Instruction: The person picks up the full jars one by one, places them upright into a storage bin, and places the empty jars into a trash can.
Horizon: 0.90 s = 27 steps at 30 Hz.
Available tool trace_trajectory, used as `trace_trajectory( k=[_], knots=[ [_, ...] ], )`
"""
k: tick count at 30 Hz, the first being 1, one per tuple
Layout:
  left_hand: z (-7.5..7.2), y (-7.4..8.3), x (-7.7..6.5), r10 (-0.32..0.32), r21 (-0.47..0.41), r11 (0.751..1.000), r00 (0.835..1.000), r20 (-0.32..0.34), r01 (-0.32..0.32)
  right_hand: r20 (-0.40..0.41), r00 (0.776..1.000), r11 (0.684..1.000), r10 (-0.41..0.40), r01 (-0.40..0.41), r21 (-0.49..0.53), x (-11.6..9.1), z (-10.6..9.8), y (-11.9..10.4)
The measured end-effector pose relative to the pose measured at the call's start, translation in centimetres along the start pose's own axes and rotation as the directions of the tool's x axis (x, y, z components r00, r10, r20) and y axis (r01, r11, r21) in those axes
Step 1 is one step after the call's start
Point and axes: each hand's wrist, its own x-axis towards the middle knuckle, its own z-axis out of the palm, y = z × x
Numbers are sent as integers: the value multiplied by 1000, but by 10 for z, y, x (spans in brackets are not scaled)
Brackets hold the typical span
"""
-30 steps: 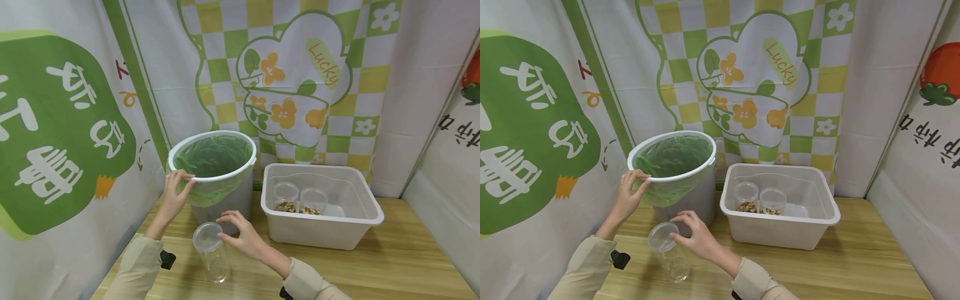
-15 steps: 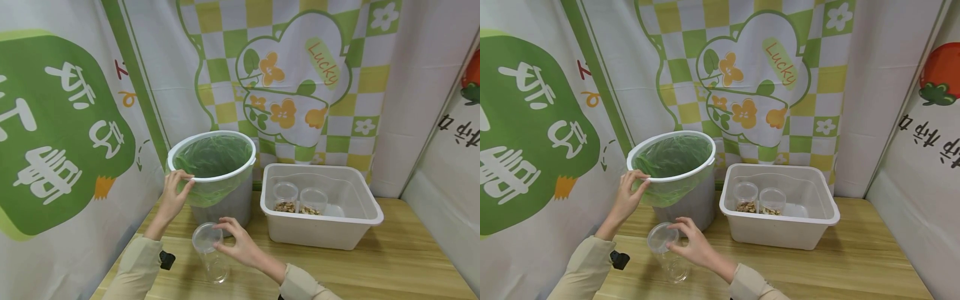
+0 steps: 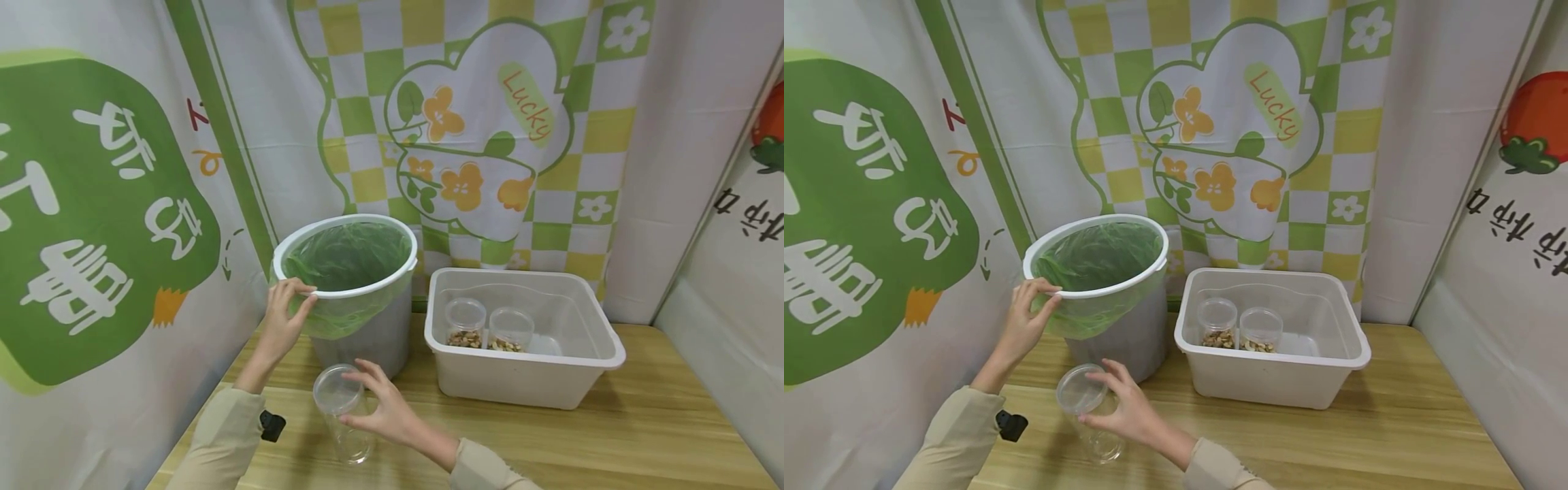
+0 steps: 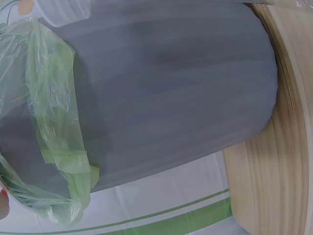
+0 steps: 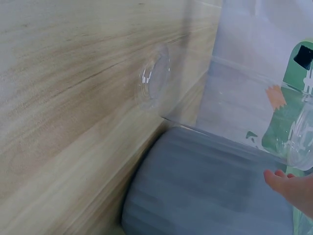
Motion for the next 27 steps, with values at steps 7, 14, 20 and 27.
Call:
trace_trajectory(
  k=[7, 14, 20, 27],
  knots=[
    [0, -1, 0, 8, 2, 1000, 1000, -11, -8, -21, 1000, 1000, -18, 18, -6, -1, 5, 1],
    [1, -2, 0, 15, 3, 1000, 1000, -10, -15, -85, 996, 999, -34, 34, -5, -3, 13, 5],
    [1, -2, 0, 13, 6, 1000, 1000, -7, -13, -133, 989, 998, -66, 64, -23, -4, 19, 7],
    [1, -1, 0, 11, 1, 1000, 1000, -5, -11, -188, 978, 995, -96, 89, -42, -3, 23, 8]
  ],
)
